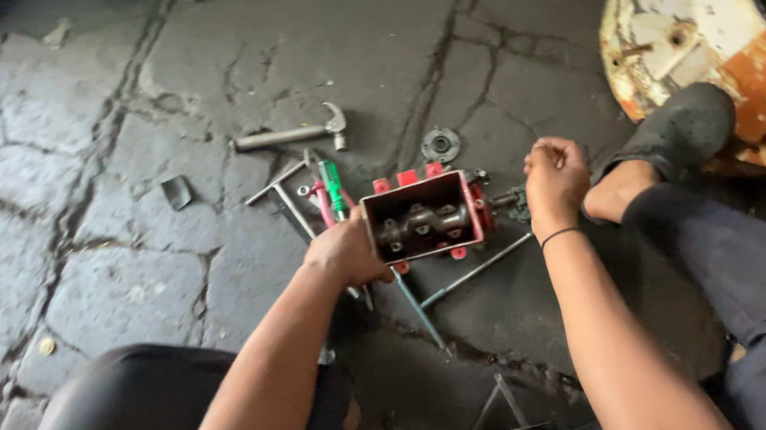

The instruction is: The person sits on the floor and uses a T-handle wrench and a screwdriver to adjust and tighten components inside a red engine casing. They manipulate internal parts by hand and use tools to secure a circular metal piece.

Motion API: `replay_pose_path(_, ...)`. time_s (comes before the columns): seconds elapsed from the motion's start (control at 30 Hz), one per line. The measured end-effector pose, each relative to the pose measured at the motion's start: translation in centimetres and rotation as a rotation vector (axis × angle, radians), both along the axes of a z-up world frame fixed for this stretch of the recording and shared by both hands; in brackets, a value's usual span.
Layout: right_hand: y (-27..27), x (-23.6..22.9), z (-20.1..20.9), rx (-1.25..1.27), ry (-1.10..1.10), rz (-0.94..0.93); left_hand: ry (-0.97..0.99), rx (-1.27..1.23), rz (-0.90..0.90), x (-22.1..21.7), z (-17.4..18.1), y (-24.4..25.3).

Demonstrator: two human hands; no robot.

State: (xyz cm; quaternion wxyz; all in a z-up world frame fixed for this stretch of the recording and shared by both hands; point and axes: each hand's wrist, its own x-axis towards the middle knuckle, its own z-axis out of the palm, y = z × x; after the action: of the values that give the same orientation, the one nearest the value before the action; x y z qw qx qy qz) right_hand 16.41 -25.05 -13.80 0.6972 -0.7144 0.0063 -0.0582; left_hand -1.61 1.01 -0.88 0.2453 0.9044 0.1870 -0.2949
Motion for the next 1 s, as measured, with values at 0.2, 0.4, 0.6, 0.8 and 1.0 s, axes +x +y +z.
replay_pose_path(0.2,7.8,-8.8,10.1,-0.578,-0.386,0.470,0.056,0.075,-0.032,-0.1,-0.7,-0.1)
replay_pose_path(0.4,10.2,-11.7,11.8,-0.960,-0.047,0.771,0.042,0.110,-0.055,-0.3,-0.9,0.0)
replay_pose_path(0.6,11.2,-10.9,10.7,-1.091,-0.022,0.855,0.037,0.091,-0.035,-0.1,-0.8,-0.2)
replay_pose_path(0.8,12.6,-11.4,9.2,-1.236,-0.035,0.816,0.012,0.077,-0.059,-0.3,-0.8,0.1)
replay_pose_path(1.0,12.2,-12.5,8.4,-1.166,-0.097,0.785,0.031,0.077,-0.071,-0.3,-0.8,0.3)
